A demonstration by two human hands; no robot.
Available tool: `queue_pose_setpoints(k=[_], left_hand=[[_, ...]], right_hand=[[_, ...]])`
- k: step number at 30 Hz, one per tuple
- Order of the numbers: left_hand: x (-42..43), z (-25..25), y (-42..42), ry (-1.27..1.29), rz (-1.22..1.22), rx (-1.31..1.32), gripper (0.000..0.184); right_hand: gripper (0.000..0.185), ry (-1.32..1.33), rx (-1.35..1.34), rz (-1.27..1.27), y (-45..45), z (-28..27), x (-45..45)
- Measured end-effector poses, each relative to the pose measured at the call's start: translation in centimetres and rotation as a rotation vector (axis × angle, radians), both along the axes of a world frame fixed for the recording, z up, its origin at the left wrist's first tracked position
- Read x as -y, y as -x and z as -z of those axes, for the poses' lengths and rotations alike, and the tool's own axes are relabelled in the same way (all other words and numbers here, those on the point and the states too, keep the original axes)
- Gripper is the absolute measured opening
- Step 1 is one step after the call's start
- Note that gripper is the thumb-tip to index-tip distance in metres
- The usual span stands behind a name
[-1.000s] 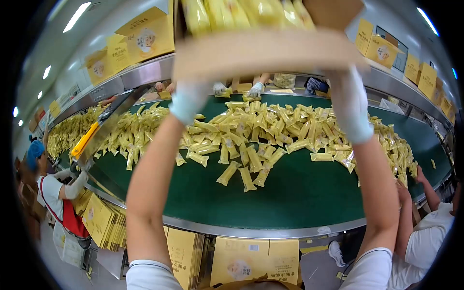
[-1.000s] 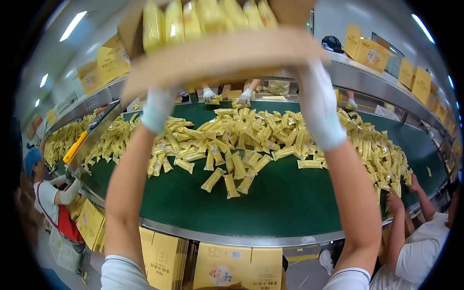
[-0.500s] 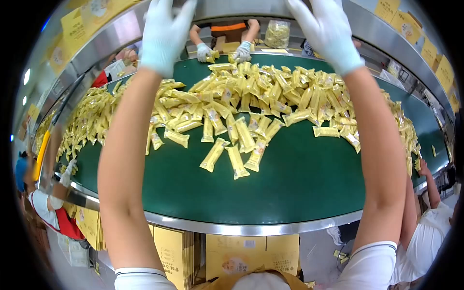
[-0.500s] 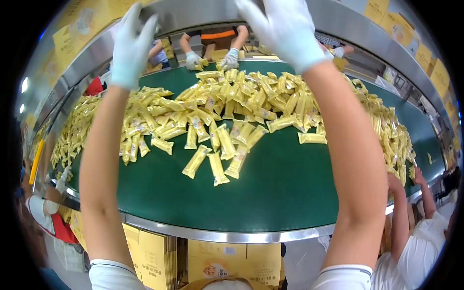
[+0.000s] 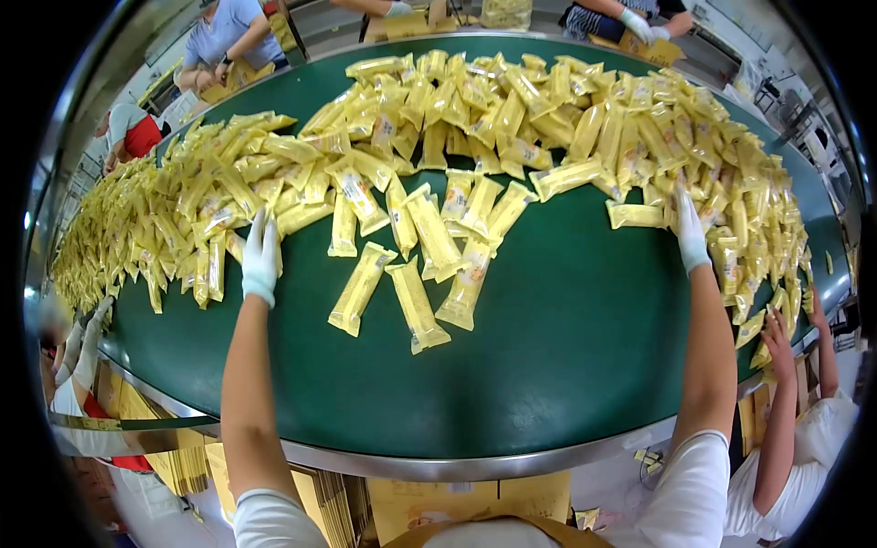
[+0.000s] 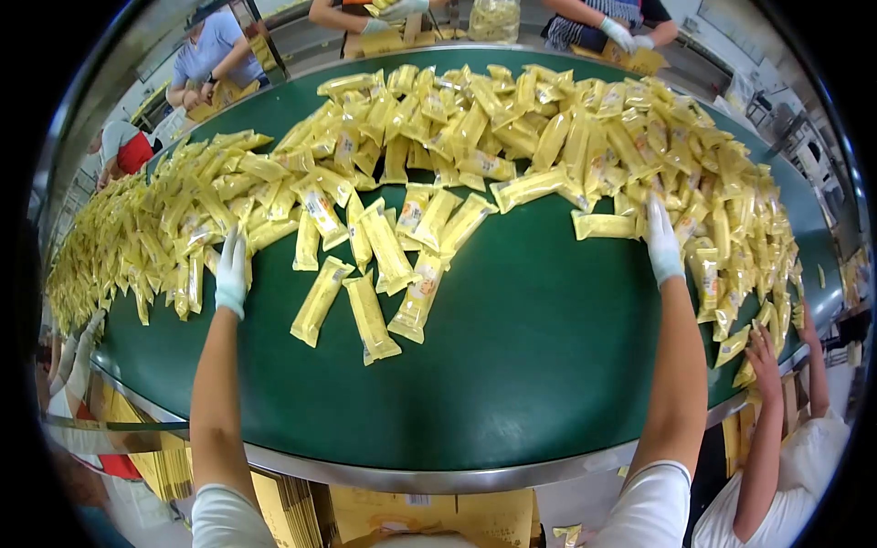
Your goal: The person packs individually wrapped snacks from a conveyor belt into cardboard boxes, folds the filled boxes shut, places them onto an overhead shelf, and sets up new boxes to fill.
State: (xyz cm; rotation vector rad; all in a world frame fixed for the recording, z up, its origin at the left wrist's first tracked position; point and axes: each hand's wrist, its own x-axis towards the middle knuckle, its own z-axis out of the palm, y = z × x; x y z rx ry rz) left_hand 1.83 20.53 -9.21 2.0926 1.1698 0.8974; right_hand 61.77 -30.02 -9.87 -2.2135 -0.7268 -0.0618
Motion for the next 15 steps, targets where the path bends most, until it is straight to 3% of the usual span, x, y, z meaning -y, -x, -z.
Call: queue_pose_setpoints(k=[1, 2, 3, 4, 6, 8, 9, 11, 13, 15], left_hand=[[-1.2, 0.7, -1.5, 0.068, 0.032, 0.033, 0.058], [-2.3, 0.6, -3.0, 0.107, 0.078, 0.060, 0.060], [-3.3, 0.6, -4.4, 0.143, 0.123, 0.083, 0.061], [-4.4, 0.2, -5.5, 0.151, 0.186, 0.108, 0.063], [-6.3, -0.7, -8.3, 0.197, 0.311, 0.174, 0.067], [-7.3, -0.2, -12.3, 0.307, 0.368, 0.258, 0.070], [-7.2, 0.4, -14.9, 0.391, 0.379, 0.298, 0.071], [-6.3, 1.5, -20.3, 0.448, 0.492, 0.327, 0.074], [-3.5, 1.5, -24.7, 0.510, 0.674, 0.328, 0.079], [-0.2, 0.9, -27.3, 0.605, 0.760, 0.300, 0.085]], right_hand=[[0.059, -0.079, -0.098, 0.002, 0.2, -0.7, -2.6], [0.051, 0.006, 0.114, -0.061, -3.1, 2.0, -3.7], [0.047, 0.284, 0.436, -0.055, -6.3, 4.7, -4.1], [0.045, 0.367, 0.404, 0.033, -5.4, 3.1, -5.0], [0.045, 0.476, 0.575, -0.042, -8.5, 4.6, -6.4], [0.050, 0.389, 0.424, -0.041, -5.3, 3.0, -10.4], [0.066, 0.063, 0.114, -0.074, -4.8, 3.1, -12.7], [0.089, -0.177, -0.281, -0.119, 3.1, -1.6, -17.0], [0.093, -0.028, -0.186, -0.214, 4.2, -1.9, -19.6], [0.086, -0.064, -0.129, -0.275, 5.5, -1.6, -22.1]])
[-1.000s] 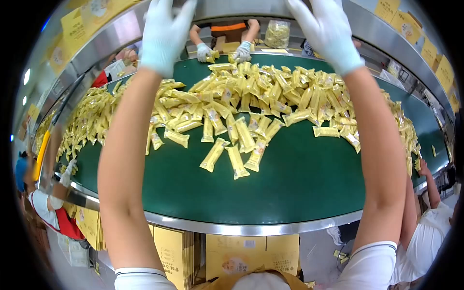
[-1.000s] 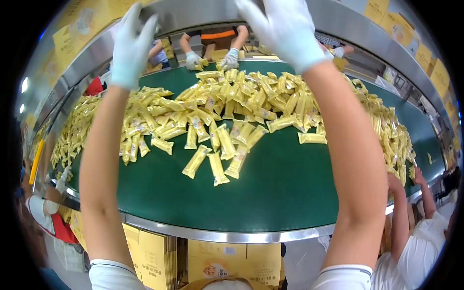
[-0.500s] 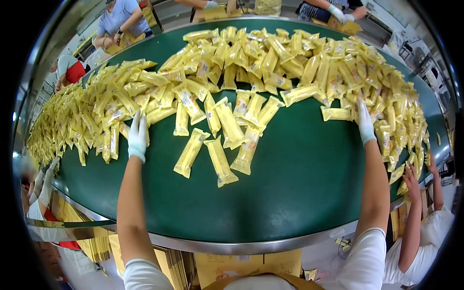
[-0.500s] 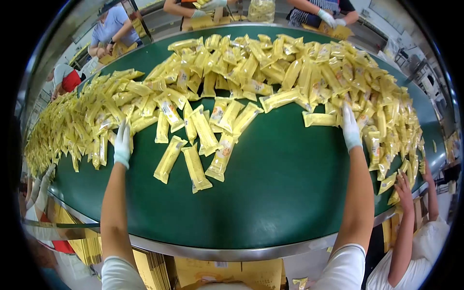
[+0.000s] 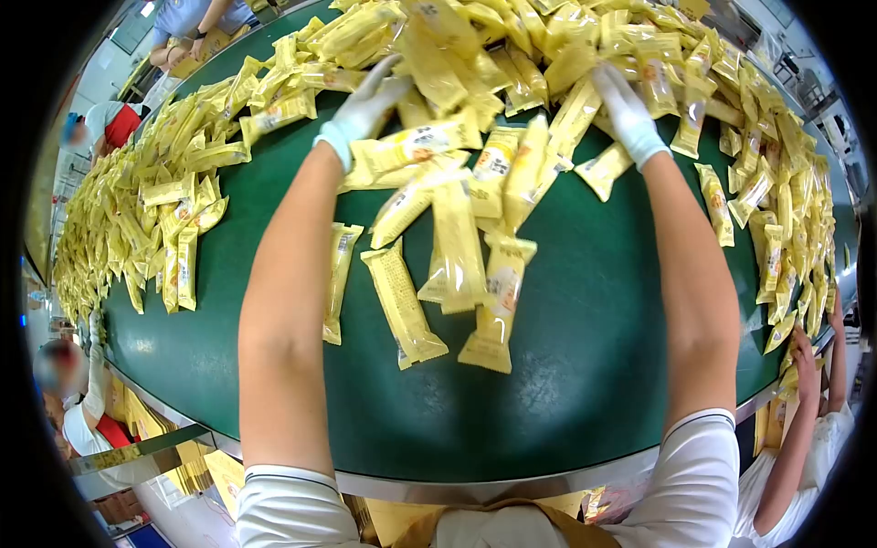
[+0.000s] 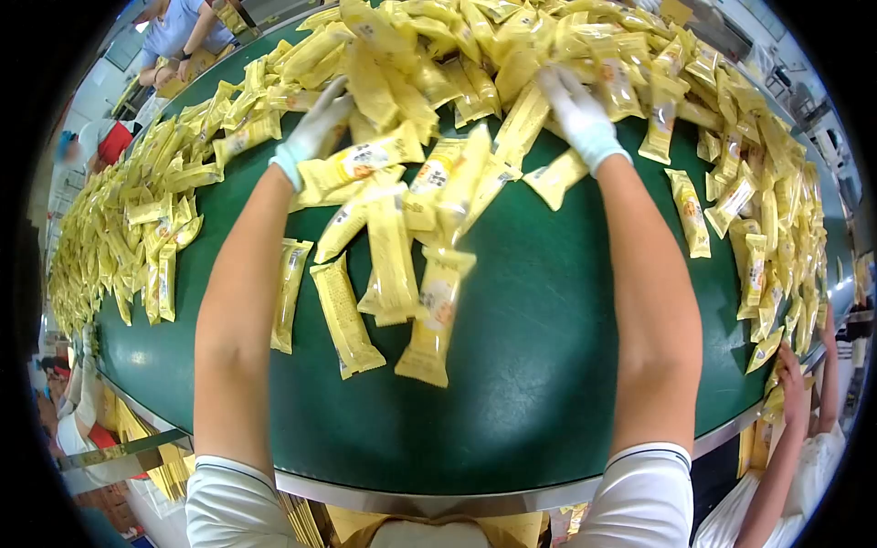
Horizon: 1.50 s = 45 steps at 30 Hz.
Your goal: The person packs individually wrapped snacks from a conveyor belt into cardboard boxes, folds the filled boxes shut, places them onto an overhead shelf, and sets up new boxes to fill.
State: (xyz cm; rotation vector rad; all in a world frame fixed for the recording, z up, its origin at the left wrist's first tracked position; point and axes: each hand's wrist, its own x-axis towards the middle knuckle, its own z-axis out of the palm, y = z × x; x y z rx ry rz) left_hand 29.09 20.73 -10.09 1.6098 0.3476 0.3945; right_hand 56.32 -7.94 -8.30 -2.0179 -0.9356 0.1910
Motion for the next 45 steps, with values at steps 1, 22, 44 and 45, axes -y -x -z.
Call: queue_pose_setpoints(k=[1, 22, 44, 45], left_hand=[[0.9, 0.1, -0.7, -0.017, 0.024, -0.033, 0.086], [14.7, -8.9, 12.6, -1.543, 0.238, -0.416, 0.062], [41.6, -6.4, 40.7, -0.502, 0.002, -1.233, 0.097], [42.9, -4.0, 41.1, -0.436, -0.165, -1.150, 0.101]], right_hand=[[0.086, -0.117, 0.036, -0.154, 0.4, 0.5, -1.4], [0.092, 0.125, 0.253, -0.349, 19.7, -4.3, 11.8], [0.096, 0.434, -0.432, 0.127, 43.2, 1.8, 40.1], [0.094, 0.428, -0.381, 0.130, 43.9, 3.2, 39.0]])
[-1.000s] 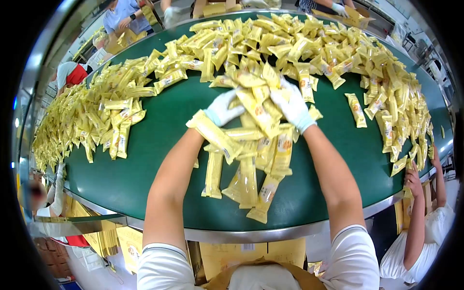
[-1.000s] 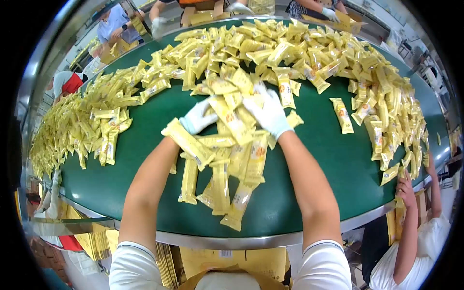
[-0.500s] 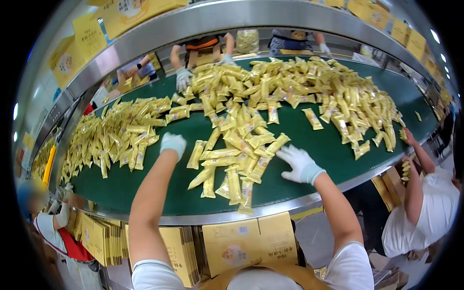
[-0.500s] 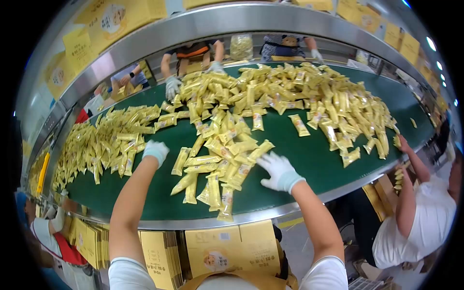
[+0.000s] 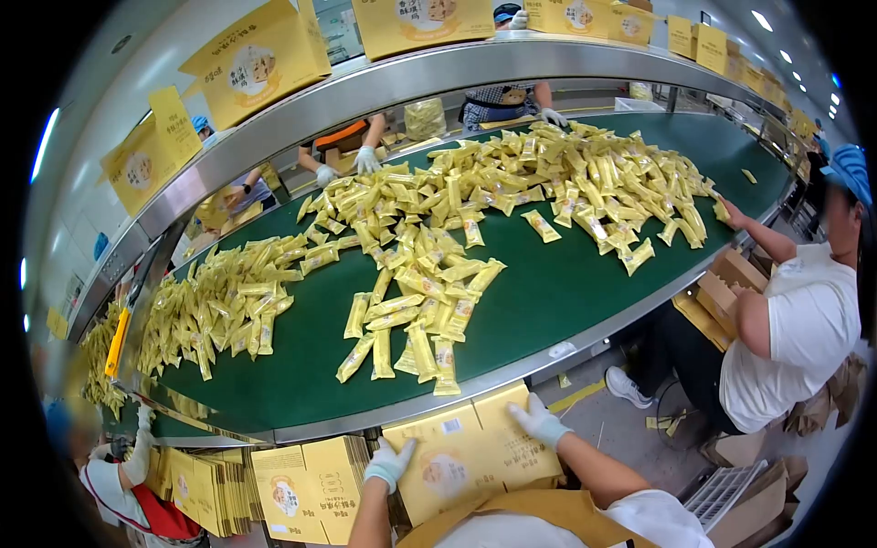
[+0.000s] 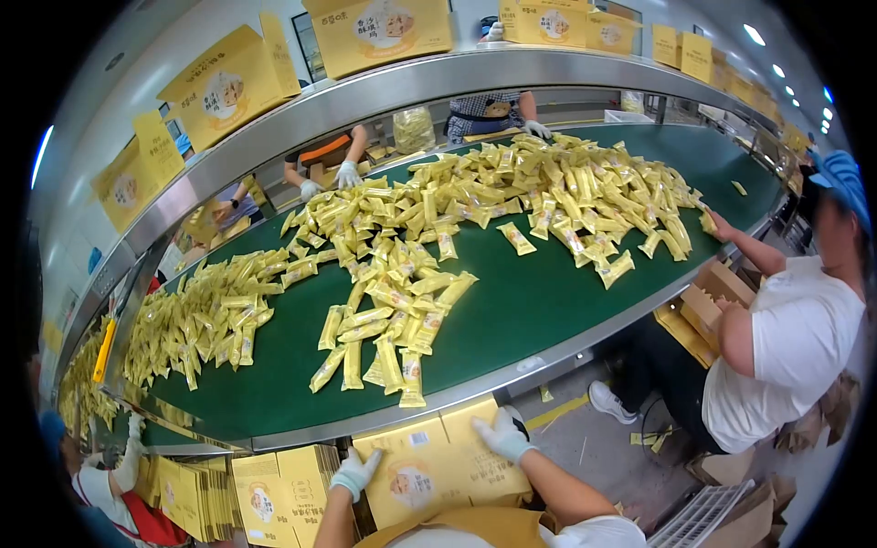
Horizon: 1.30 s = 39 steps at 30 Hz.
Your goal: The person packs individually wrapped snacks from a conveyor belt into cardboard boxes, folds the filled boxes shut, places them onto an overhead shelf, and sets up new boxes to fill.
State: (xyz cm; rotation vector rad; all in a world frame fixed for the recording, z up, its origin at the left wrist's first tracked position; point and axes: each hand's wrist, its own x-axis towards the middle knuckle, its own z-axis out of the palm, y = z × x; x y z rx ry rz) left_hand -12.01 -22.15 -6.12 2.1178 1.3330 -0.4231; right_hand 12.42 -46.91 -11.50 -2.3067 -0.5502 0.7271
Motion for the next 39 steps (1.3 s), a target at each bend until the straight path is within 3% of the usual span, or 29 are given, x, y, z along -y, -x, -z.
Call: queue_pose_setpoints(k=[1, 4, 5, 8, 11, 14, 16, 18, 20, 21, 24, 25, 29, 30, 31, 32, 33, 34, 36, 38, 39], left_hand=[[0.7, 1.7, 0.4, -0.028, -0.142, 0.118, 0.106], [1.5, 3.4, 1.0, -0.012, -0.268, 0.360, 0.109], [1.3, 3.5, 1.5, 0.008, -0.294, 0.409, 0.104], [1.1, 3.9, 2.8, -0.005, -0.313, 0.598, 0.093], [4.3, -2.7, 2.7, 0.130, -0.330, 1.105, 0.085], [5.9, -8.7, 2.9, 0.391, -0.445, 1.471, 0.082], [6.8, -10.7, 4.3, 0.751, -0.114, 1.498, 0.077], [7.4, -11.3, 4.1, 1.104, 0.218, 1.419, 0.070], [8.1, -10.4, 4.0, 0.744, 0.541, 1.072, 0.070], [8.1, -11.4, 2.9, 0.622, 0.810, 1.152, 0.067], [7.3, -11.3, 2.1, 0.562, 0.975, 1.165, 0.057], [7.0, -11.7, 1.9, 0.480, 1.013, 1.174, 0.046], [6.7, -13.3, 1.8, 0.138, 1.204, 1.102, 0.048], [6.7, -13.3, 1.9, 0.062, 1.230, 1.115, 0.050], [6.7, -13.3, 2.0, -0.018, 1.250, 1.127, 0.052], [6.8, -13.6, 2.0, -0.076, 1.272, 1.140, 0.043], [6.8, -14.0, 1.8, -0.135, 1.290, 1.150, 0.038], [6.7, -14.5, 1.4, -0.199, 1.310, 1.158, 0.040], [6.6, -16.1, 0.9, -0.291, 1.393, 1.198, 0.027], [5.8, -15.2, 0.7, -0.285, 1.437, 1.255, 0.024], [5.9, -17.3, 0.2, -0.256, 1.415, 1.038, 0.024]], right_hand=[[0.093, -0.001, 0.049, -0.008, 0.7, 0.6, -0.4], [0.088, -0.145, -0.014, 0.097, 1.7, -1.0, -0.4], [0.085, -0.176, -0.117, 0.110, 1.7, -2.2, 0.1], [0.082, -0.256, -0.063, 0.125, 2.5, -4.6, 0.7], [0.075, -0.415, 0.008, 0.267, 3.6, -7.2, 2.2], [0.077, -0.803, 0.220, 0.319, 1.8, -10.3, 3.8], [0.076, -0.987, -0.005, 0.224, 0.1, -13.8, 5.0], [0.070, -0.917, -0.018, 0.232, -0.7, -13.7, 4.8], [0.069, -0.893, -0.067, 0.274, -0.5, -12.7, 3.6], [0.068, -0.960, -0.024, 0.306, -0.2, -12.6, 2.8], [0.057, -0.999, 0.065, 0.318, 1.7, -13.7, 2.6], [0.055, -0.988, 0.043, 0.361, 1.8, -13.6, 2.6], [0.047, -0.940, -0.102, 0.495, 2.3, -14.2, 3.4], [0.048, -0.826, -0.104, 0.473, 2.7, -14.7, 3.4], [0.050, -0.712, -0.104, 0.443, 3.2, -15.0, 3.4], [0.052, -0.596, -0.105, 0.409, 3.7, -14.9, 3.3], [0.055, -0.705, -0.225, 0.381, 2.6, -13.1, 3.5], [0.044, -0.780, -0.148, 0.272, 1.9, -12.6, 3.3], [0.032, -0.752, -0.230, 0.132, 2.0, -17.3, 2.7], [0.013, -0.424, 0.078, -0.078, 2.0, -19.7, 2.9], [0.015, -0.233, 0.236, -0.298, 2.3, -22.0, 2.6]])
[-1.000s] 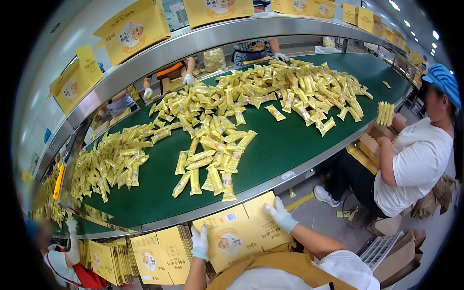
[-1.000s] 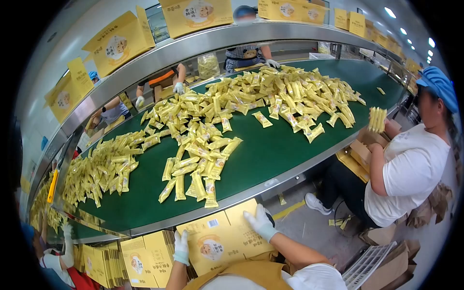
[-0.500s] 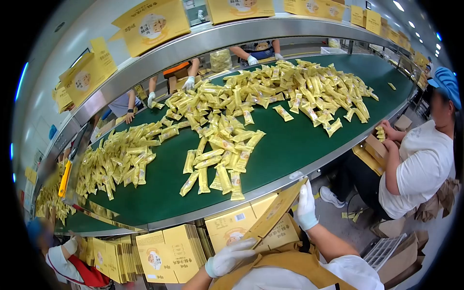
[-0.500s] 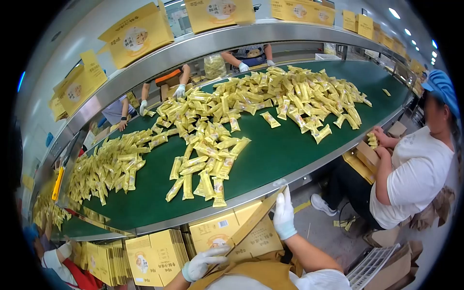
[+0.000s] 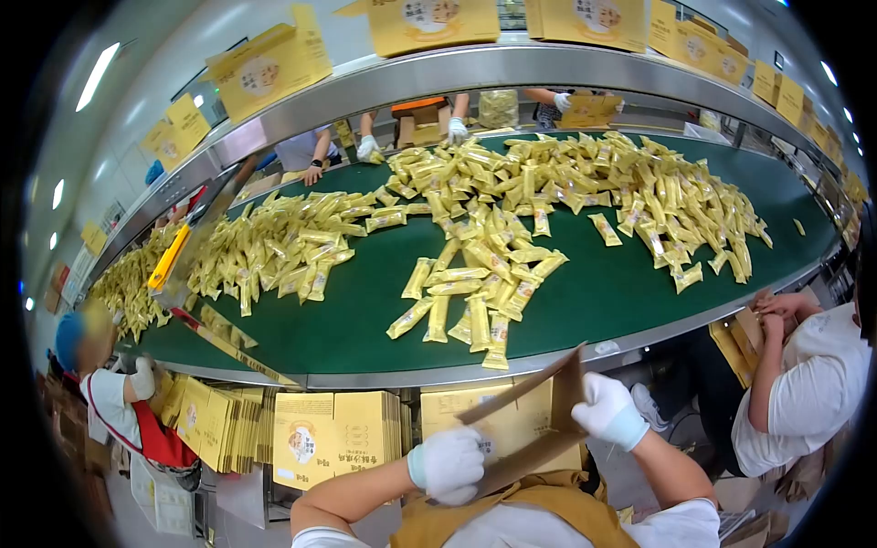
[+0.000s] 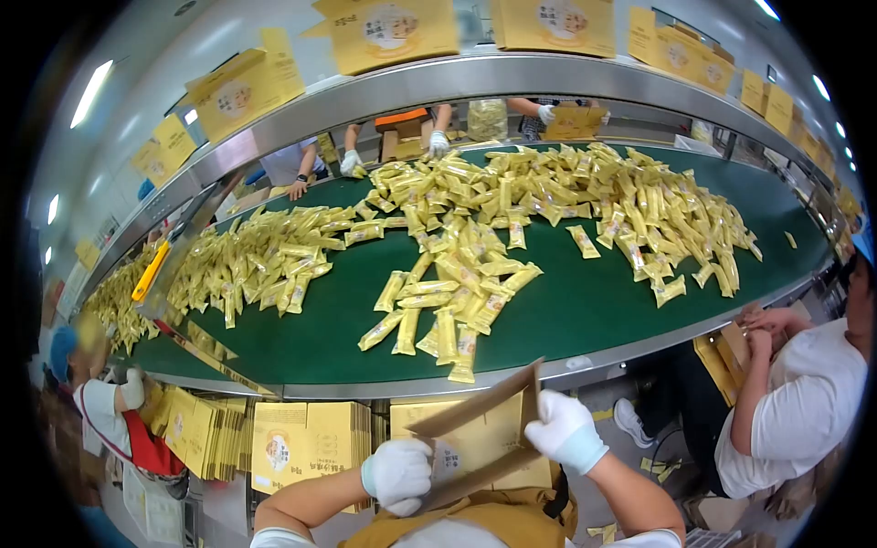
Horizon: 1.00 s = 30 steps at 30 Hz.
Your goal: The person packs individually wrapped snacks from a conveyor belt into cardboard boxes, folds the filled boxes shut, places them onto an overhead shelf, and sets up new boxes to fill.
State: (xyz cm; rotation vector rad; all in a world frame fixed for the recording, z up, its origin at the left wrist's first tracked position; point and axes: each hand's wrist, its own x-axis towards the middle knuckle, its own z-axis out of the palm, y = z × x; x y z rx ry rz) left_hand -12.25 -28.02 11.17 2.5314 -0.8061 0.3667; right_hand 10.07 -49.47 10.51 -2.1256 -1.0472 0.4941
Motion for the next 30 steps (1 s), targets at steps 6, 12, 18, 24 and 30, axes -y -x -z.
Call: queue_pose_setpoints(k=[6, 12, 18, 24, 30], left_hand=[[-1.8, 2.6, -3.6, -0.310, -0.182, -0.286, 0.035], [-0.2, 5.3, -4.6, -0.421, -0.127, -0.274, 0.027], [0.2, 1.0, -3.2, -0.196, -0.824, 0.043, 0.038], [1.0, -1.0, -3.3, 0.039, -0.584, -0.323, 0.043], [3.8, -0.1, -3.8, -0.484, -0.558, -0.561, 0.115]], right_hand=[[0.032, 0.459, 0.362, -0.625, 1.6, -2.3, -4.5], [0.079, 0.515, 0.187, -0.971, 1.7, -1.5, -6.4], [0.102, 0.021, -0.260, -0.629, 0.5, 0.3, -1.9], [0.119, -0.233, 0.101, -0.022, 2.4, 5.1, -1.1], [0.079, -0.188, -0.047, -0.100, 3.4, 6.2, -2.0]])
